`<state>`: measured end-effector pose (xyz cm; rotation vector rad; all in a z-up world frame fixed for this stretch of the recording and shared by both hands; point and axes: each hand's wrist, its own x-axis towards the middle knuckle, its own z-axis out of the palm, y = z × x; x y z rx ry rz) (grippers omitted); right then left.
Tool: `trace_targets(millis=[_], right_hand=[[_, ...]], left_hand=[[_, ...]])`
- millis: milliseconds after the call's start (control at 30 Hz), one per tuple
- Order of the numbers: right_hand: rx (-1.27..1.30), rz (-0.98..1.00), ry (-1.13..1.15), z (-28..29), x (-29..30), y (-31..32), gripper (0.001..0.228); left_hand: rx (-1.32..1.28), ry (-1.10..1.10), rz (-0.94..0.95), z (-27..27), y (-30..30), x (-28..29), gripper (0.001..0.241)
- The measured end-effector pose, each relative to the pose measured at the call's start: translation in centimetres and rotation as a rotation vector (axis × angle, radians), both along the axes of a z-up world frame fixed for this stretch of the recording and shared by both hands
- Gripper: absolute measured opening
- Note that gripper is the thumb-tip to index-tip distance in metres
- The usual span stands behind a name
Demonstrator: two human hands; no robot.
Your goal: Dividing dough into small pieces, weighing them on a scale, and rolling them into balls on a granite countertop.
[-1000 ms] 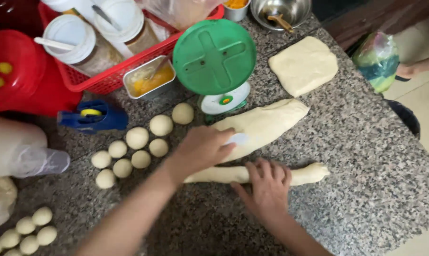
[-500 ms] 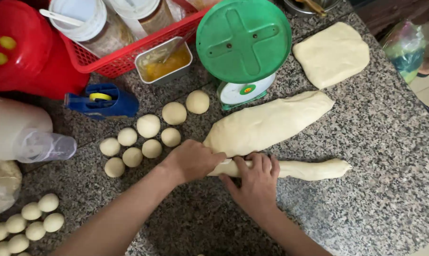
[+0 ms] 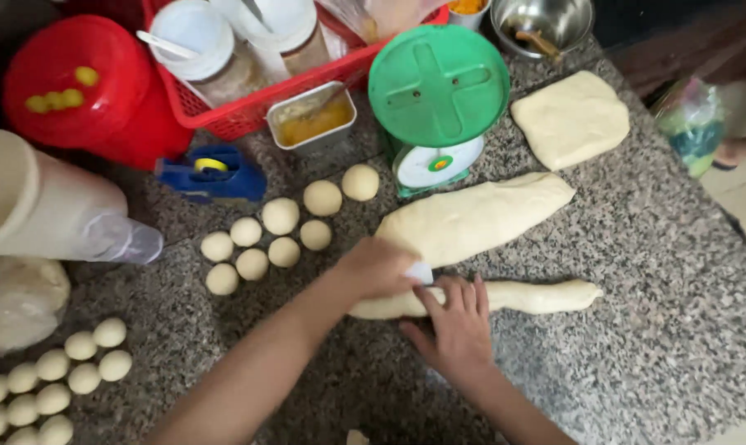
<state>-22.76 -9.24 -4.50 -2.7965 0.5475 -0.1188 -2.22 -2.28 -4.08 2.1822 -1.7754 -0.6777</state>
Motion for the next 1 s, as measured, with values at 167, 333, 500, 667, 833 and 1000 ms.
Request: trace_targets(millis=[167, 333, 500, 667, 833, 1000], right_hand=[[0.005, 0.146, -0.079, 0.3, -3.4, 0.2, 0.06], [0.006, 0.123, -0.128, 1.9, -1.8, 1.1, 0.059], [0.04, 0.17, 0.219, 3.0, 1.4, 2.3, 0.071], [-0.01, 0.241, 0.189, 1.4, 0.8, 1.8, 0.068], [0.032, 0.485, -0.107, 2.4, -2.5, -0.5, 0.048], [-0.277, 0.206, -0.065, 0.2, -8.8, -7.7, 0.066]], left_hand=[[-0.172, -0.218, -0.142, 4.8, 4.1, -0.5, 0.021], [-0.106, -0.22, 0.021, 7.5, 7.8, 3.3, 0.035], [-0.146, -0.403, -0.137, 3.0, 8.4, 2.9, 0.02], [0.011, -0.226, 0.101, 3.7, 8.2, 1.6, 0.027], [0.222, 0.144, 0.261, 3.2, 11.6, 1.6, 0.042], [-0.006, 0.481, 0.67, 4.3, 15.8, -2.6, 0.026]])
